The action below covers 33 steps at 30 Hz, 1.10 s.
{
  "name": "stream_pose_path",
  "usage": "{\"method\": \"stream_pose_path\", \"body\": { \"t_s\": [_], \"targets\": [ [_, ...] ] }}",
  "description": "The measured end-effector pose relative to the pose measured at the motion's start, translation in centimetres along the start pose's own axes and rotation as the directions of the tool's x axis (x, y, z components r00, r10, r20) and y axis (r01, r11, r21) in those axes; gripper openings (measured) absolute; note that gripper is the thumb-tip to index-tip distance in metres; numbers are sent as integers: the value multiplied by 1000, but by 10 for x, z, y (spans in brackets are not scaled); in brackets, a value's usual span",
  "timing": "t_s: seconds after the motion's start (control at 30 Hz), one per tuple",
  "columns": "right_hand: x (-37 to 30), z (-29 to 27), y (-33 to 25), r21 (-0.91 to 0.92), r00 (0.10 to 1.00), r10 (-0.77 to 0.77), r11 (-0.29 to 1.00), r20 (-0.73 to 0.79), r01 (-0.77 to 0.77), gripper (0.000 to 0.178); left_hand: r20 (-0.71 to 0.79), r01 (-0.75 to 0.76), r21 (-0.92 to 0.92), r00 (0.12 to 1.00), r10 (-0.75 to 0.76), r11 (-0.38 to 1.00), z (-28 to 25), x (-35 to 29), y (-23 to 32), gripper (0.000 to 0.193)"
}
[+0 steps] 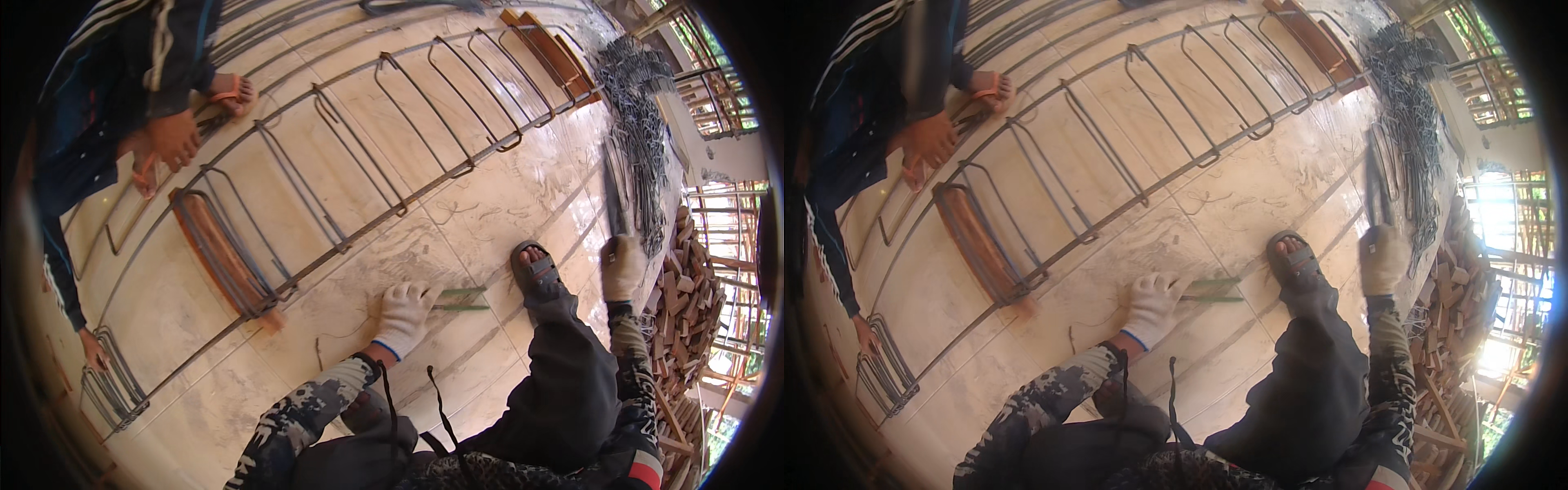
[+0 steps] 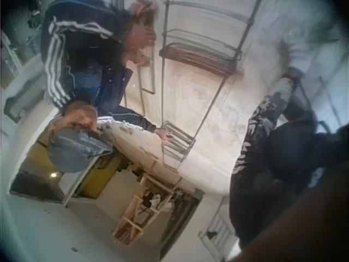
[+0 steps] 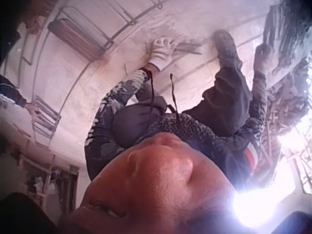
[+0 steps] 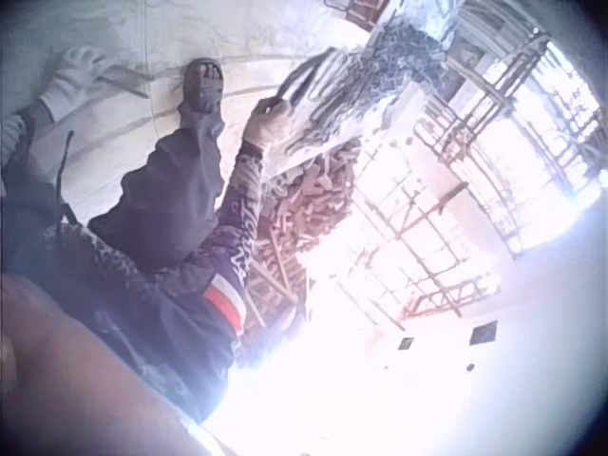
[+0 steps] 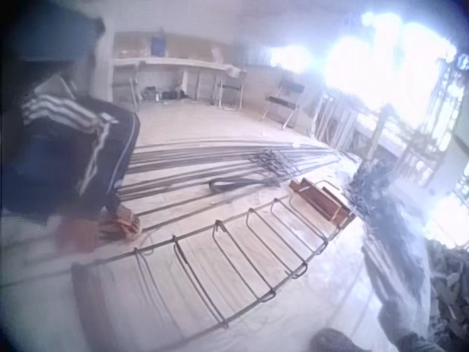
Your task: The person sits on the floor and assembles a metal frame by bending and tying wire ties around intersecting rods. They use pliers to twist the ties and secure the joints while a coworker assists nearby.
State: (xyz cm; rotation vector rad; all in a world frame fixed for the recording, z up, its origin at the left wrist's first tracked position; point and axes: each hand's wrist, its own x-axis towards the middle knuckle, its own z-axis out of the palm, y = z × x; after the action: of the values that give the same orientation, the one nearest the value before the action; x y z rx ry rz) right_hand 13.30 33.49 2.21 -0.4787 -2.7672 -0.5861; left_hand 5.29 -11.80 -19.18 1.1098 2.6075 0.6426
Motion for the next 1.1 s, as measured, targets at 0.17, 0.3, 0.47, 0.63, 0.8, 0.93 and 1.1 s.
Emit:
{"method": "stream_pose_path", "body": {
  "t_s": [0.17,0.3,0.47,0.63,0.8,0.93,1.1],
  "targets": [
    [-55,12,-59,165,924,-50,986,379,-15,27,31,-122,-52,992,123,991,-16,-10,-28,71],
    [-47,-21,-69,103,890,131,976,437,-194,26,101,-120,-72,987,127,990,-37,-34,-47,61],
    [-71,-48,-85,111,789,8,989,614,-96,27,188,-183,-104,961,200,978,-67,-69,-66,52],
    [-92,-41,-109,491,609,-245,826,754,-276,33,292,-110,-277,937,192,955,-96,-109,-70,47],
    [-104,14,-112,579,597,-442,814,670,-47,24,470,-169,-266,837,281,949,-184,-108,-73,41],
    [-82,25,-146,405,596,-404,903,694,142,35,530,-331,-114,777,339,937,-212,-98,-78,32],
    [-44,-37,-117,410,645,-394,902,655,135,37,454,-223,-226,837,305,948,-194,-62,-47,33]
  ]
}}
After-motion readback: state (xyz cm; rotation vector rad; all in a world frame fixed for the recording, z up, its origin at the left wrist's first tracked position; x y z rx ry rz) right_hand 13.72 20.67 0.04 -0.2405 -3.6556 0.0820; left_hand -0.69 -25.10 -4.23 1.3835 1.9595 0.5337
